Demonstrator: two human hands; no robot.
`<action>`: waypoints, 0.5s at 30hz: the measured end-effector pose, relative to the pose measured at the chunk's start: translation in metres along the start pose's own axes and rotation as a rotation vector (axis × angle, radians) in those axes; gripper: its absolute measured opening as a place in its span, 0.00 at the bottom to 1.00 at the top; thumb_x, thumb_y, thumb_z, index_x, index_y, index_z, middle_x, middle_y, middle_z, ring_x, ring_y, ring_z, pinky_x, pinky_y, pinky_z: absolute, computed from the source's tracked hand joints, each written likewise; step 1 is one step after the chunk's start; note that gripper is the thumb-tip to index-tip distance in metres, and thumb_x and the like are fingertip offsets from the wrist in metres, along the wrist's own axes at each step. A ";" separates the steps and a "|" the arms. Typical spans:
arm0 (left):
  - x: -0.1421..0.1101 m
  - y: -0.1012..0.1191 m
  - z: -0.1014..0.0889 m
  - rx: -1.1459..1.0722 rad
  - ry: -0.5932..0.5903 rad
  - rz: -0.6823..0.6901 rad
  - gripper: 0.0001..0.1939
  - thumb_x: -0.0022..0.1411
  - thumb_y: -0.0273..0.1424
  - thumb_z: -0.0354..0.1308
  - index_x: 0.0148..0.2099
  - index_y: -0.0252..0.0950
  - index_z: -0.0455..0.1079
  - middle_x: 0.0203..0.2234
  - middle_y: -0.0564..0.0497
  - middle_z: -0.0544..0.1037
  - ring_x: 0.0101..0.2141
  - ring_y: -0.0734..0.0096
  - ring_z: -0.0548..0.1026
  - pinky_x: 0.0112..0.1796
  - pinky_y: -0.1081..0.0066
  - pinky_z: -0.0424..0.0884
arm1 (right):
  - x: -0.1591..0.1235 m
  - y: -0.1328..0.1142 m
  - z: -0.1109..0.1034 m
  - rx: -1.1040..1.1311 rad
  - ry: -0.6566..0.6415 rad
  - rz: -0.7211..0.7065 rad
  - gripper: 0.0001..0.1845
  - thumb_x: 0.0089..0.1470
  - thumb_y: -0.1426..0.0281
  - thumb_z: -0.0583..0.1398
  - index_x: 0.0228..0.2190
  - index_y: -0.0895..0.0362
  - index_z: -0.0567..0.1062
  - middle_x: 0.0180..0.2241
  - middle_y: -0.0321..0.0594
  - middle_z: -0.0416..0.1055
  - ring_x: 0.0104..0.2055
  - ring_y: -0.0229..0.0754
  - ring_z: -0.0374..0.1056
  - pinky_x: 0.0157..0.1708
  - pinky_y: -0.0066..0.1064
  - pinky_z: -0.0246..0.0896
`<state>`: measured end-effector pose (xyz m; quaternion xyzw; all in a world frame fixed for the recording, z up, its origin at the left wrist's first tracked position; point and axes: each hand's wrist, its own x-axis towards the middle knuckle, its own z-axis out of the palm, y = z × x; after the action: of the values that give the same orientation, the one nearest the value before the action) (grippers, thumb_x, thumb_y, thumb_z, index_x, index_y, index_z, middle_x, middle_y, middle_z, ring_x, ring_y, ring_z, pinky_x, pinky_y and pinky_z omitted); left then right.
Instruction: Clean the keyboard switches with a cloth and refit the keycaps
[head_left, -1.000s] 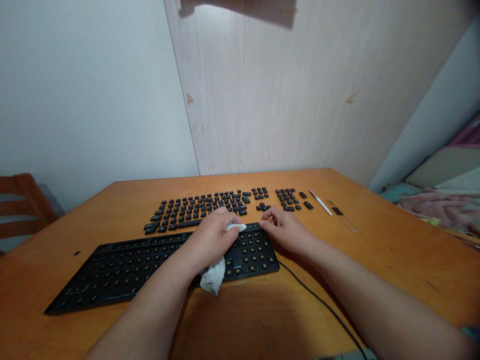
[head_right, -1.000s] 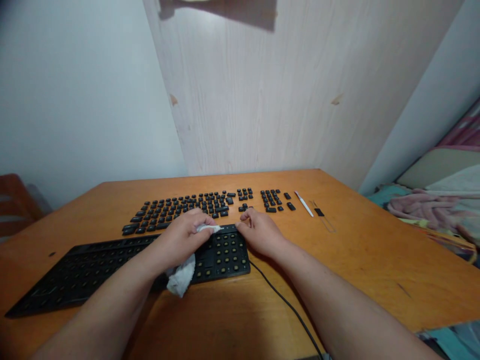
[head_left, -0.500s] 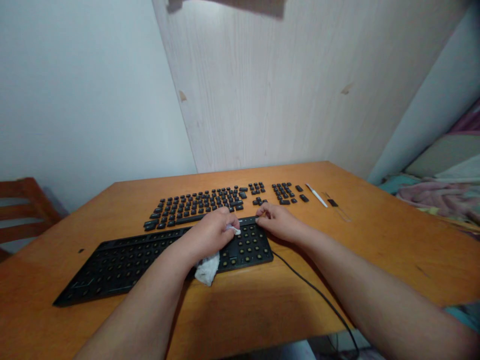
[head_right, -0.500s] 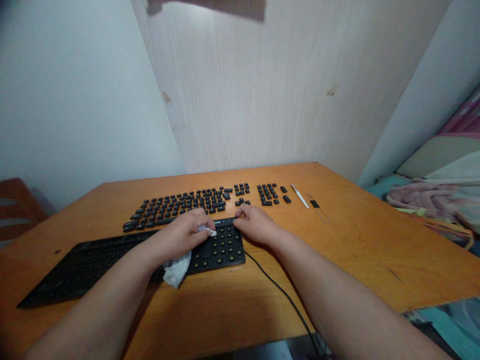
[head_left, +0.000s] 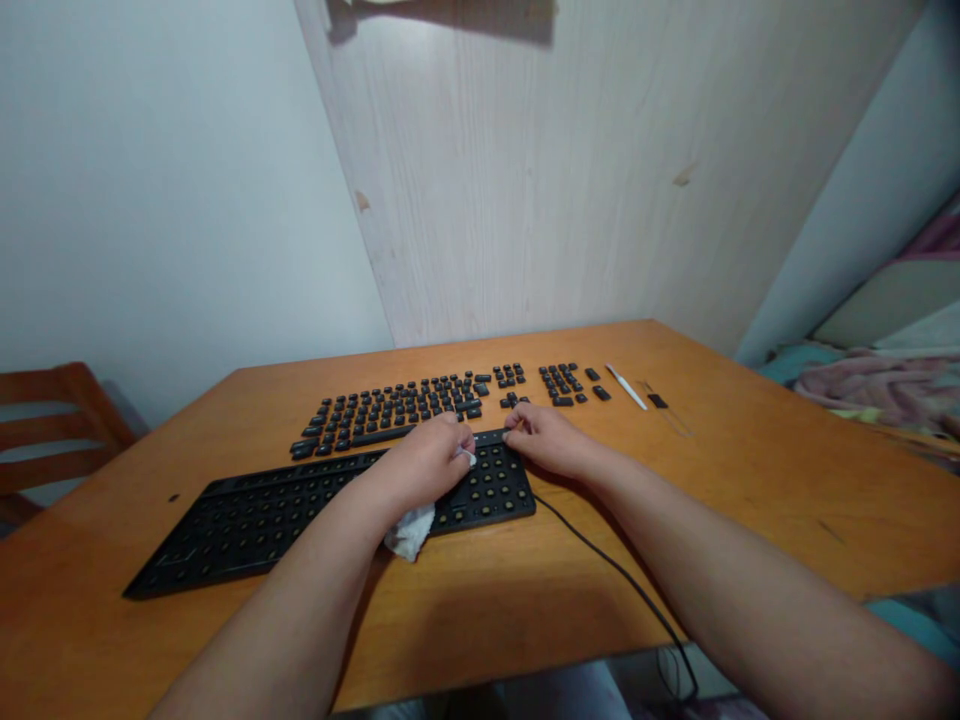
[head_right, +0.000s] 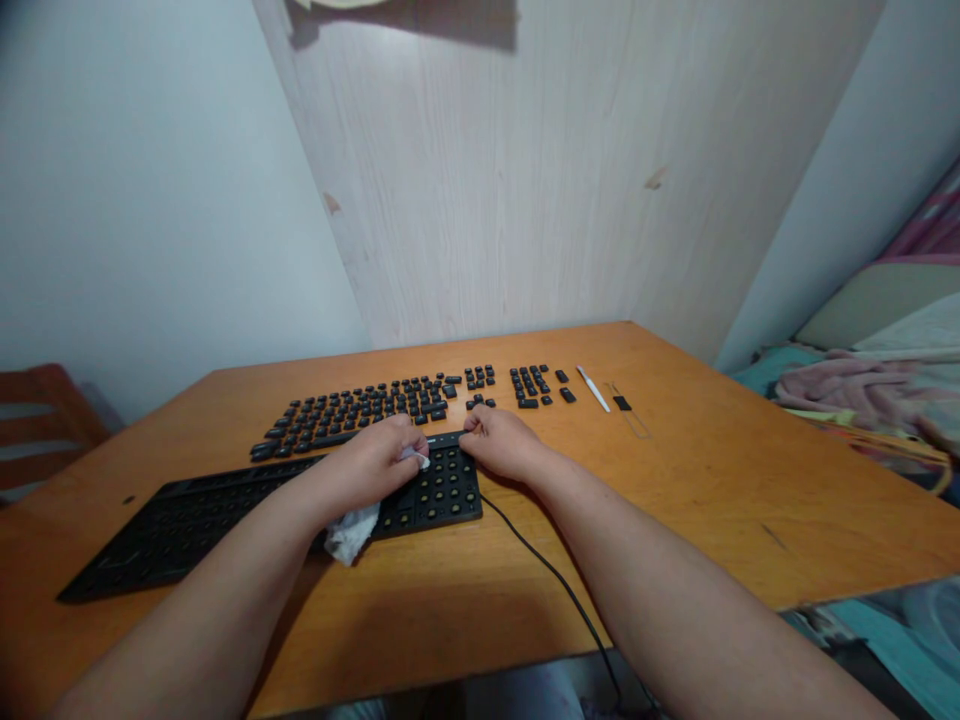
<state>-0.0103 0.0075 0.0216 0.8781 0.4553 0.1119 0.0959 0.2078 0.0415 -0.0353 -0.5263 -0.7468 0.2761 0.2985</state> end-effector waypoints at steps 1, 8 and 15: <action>0.001 0.000 0.000 0.003 0.004 0.000 0.06 0.58 0.27 0.53 0.36 0.37 0.71 0.33 0.49 0.72 0.34 0.66 0.70 0.37 0.68 0.65 | 0.000 0.000 0.000 0.006 0.000 -0.001 0.03 0.51 0.71 0.60 0.31 0.56 0.70 0.25 0.33 0.69 0.27 0.37 0.62 0.26 0.27 0.50; 0.007 0.004 -0.002 0.041 0.008 0.009 0.04 0.55 0.26 0.54 0.33 0.37 0.70 0.31 0.49 0.73 0.33 0.65 0.70 0.35 0.68 0.63 | 0.000 -0.003 0.000 -0.015 0.015 -0.012 0.03 0.50 0.71 0.60 0.30 0.55 0.70 0.24 0.33 0.69 0.27 0.37 0.61 0.27 0.28 0.50; 0.016 0.001 -0.002 -0.053 -0.035 0.021 0.05 0.56 0.27 0.54 0.34 0.37 0.72 0.32 0.50 0.74 0.35 0.66 0.72 0.37 0.70 0.64 | 0.000 -0.002 -0.002 -0.025 0.007 -0.011 0.03 0.50 0.71 0.61 0.31 0.56 0.71 0.24 0.34 0.69 0.27 0.37 0.61 0.26 0.28 0.49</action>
<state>-0.0008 0.0205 0.0257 0.8817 0.4413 0.1096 0.1261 0.2077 0.0414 -0.0329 -0.5269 -0.7519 0.2633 0.2961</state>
